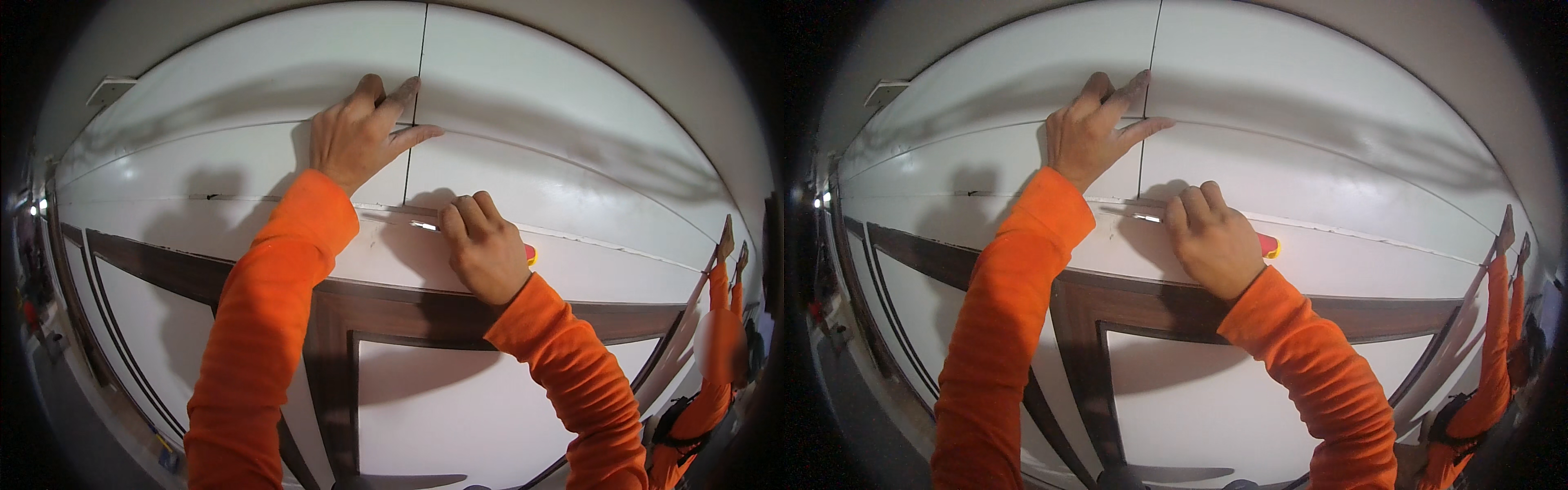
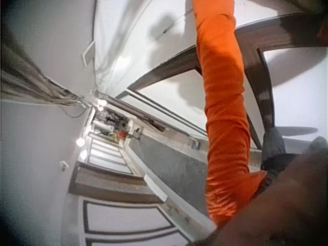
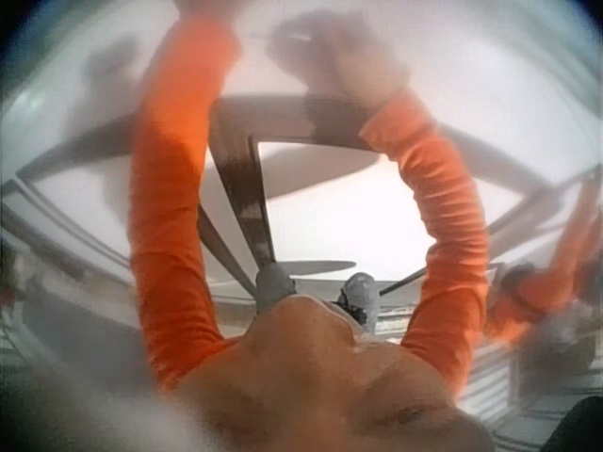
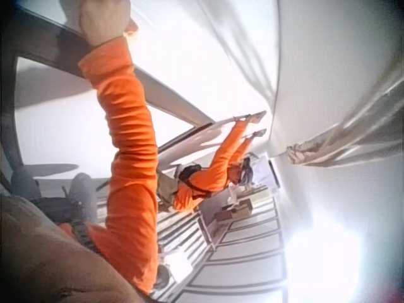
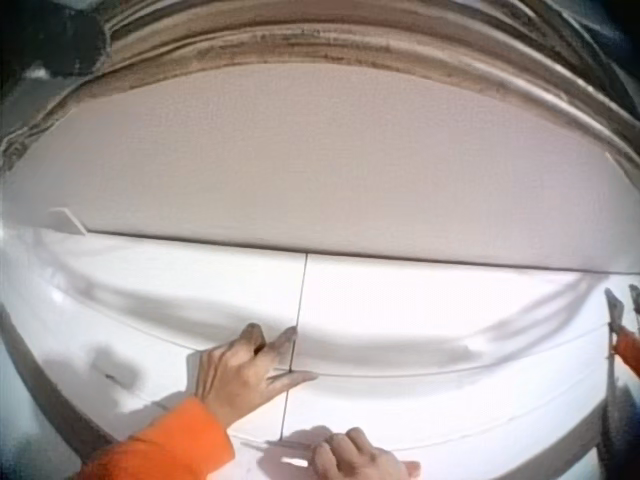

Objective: The person reaches into a bucket to retrieve small objects, then uses a screwdriver to secure white panels to the upper wall and ceiling structure while standing on scaffolding.

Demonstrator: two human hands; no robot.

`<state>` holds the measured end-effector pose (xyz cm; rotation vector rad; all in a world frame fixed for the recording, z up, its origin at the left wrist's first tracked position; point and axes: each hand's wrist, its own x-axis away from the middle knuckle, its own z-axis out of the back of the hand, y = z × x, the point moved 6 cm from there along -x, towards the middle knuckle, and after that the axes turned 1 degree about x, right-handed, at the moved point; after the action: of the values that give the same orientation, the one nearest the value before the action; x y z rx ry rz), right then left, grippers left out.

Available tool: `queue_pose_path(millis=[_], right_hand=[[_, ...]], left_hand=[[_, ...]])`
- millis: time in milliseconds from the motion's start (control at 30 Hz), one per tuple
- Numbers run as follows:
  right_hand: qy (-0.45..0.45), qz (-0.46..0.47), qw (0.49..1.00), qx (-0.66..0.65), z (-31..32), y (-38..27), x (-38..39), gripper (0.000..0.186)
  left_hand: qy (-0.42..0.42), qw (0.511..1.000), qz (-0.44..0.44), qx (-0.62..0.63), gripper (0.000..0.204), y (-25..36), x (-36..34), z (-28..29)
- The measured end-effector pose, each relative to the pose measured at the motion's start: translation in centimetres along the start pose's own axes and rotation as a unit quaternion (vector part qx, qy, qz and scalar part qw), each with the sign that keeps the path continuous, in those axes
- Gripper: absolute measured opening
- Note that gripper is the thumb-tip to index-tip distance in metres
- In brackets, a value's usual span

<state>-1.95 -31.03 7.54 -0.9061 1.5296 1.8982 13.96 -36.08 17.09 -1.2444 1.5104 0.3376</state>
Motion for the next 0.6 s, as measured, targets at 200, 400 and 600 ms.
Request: queue_pose_path(millis=[200,400,600], right_hand=[[0.002,0.004,1.000,0.003,-0.15,-0.32,-0.31,0.033],[-0.011,0.002,1.000,0.006,-0.22,-0.10,-0.05,0.023],[0.000,0.027,1.000,0.014,-0.04,-0.75,-0.33,0.019]], left_hand=[[0.001,1.000,0.009,0.015,0.057,-0.09,-0.11,0.88],[-0.003,1.000,0.010,0.018,0.050,0.18,0.04,0.61],[0.002,1.000,-0.014,0.012,0.051,-0.38,-0.03,1.13]])
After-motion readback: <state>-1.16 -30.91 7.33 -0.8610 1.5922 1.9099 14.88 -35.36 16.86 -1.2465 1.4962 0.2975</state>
